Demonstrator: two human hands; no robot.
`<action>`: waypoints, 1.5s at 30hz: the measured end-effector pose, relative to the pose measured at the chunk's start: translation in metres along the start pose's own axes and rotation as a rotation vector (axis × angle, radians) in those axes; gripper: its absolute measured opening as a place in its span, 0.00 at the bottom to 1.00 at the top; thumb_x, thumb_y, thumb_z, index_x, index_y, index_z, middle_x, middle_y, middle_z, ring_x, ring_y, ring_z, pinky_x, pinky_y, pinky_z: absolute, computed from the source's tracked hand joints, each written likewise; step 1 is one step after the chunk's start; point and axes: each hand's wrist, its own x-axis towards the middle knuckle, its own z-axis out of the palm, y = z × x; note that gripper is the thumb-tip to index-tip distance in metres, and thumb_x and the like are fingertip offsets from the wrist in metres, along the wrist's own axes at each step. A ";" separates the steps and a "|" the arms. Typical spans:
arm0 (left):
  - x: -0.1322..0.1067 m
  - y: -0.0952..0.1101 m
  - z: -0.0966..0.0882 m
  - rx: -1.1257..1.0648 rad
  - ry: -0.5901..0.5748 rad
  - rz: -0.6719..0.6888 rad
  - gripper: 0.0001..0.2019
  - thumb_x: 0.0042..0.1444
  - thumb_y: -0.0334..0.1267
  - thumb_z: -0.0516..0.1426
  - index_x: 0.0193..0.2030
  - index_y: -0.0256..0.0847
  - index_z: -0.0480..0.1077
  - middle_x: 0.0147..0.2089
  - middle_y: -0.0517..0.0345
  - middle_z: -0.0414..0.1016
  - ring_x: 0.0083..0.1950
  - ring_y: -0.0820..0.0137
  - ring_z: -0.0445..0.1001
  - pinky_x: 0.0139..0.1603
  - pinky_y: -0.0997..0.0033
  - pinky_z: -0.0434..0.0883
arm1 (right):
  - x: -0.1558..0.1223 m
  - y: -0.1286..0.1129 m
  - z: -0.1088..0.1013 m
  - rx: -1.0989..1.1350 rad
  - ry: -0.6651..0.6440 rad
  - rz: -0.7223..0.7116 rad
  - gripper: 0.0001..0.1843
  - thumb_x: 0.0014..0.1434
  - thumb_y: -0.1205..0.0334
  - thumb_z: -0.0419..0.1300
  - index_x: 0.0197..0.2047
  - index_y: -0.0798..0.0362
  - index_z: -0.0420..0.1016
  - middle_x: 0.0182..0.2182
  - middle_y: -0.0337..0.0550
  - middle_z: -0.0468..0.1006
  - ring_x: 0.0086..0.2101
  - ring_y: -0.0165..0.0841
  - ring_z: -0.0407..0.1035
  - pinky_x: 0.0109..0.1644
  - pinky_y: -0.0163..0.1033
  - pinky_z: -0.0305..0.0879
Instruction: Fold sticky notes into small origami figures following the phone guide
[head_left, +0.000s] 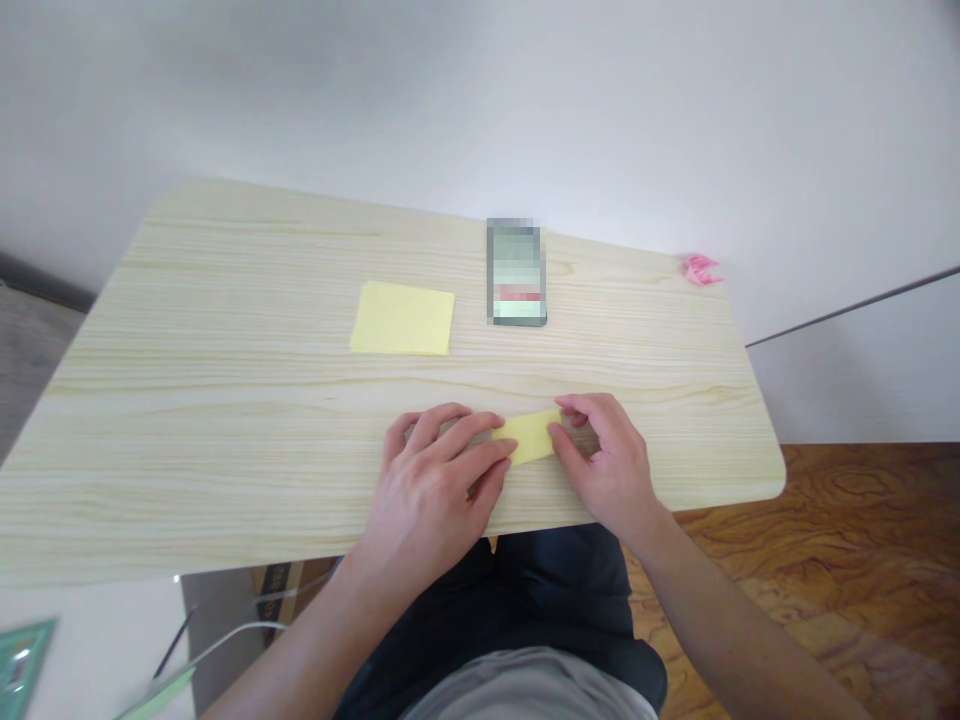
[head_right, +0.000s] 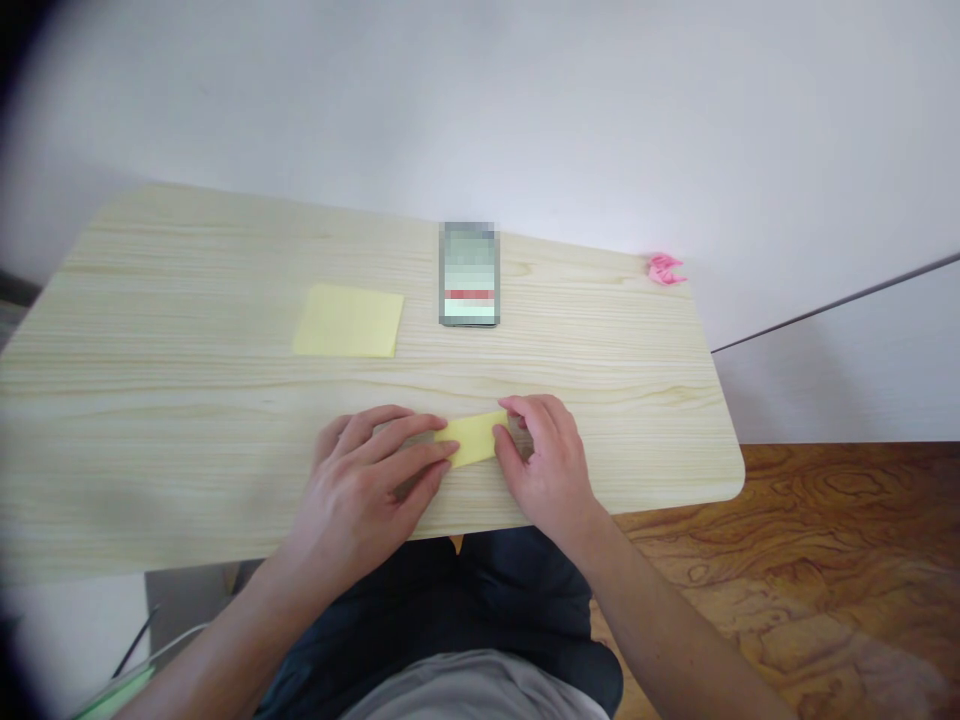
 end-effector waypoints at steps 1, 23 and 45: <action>0.000 0.000 0.000 0.001 0.001 -0.002 0.10 0.65 0.37 0.60 0.49 0.56 0.80 0.60 0.64 0.79 0.64 0.55 0.70 0.65 0.44 0.62 | 0.000 0.001 0.000 -0.004 -0.003 -0.002 0.14 0.65 0.66 0.61 0.54 0.47 0.75 0.45 0.47 0.77 0.45 0.41 0.73 0.54 0.51 0.72; -0.003 -0.004 0.006 0.046 0.091 0.065 0.08 0.65 0.39 0.61 0.47 0.54 0.81 0.59 0.67 0.80 0.63 0.57 0.72 0.65 0.46 0.61 | -0.002 0.012 0.004 -0.052 -0.005 -0.070 0.11 0.68 0.61 0.61 0.52 0.48 0.81 0.43 0.47 0.76 0.44 0.38 0.74 0.51 0.48 0.74; -0.008 -0.002 0.007 0.094 0.164 0.015 0.06 0.63 0.42 0.63 0.45 0.54 0.82 0.56 0.65 0.82 0.61 0.56 0.73 0.63 0.47 0.62 | -0.014 -0.013 0.011 -0.240 0.091 -0.042 0.16 0.68 0.56 0.61 0.57 0.46 0.77 0.45 0.48 0.76 0.48 0.43 0.69 0.54 0.52 0.64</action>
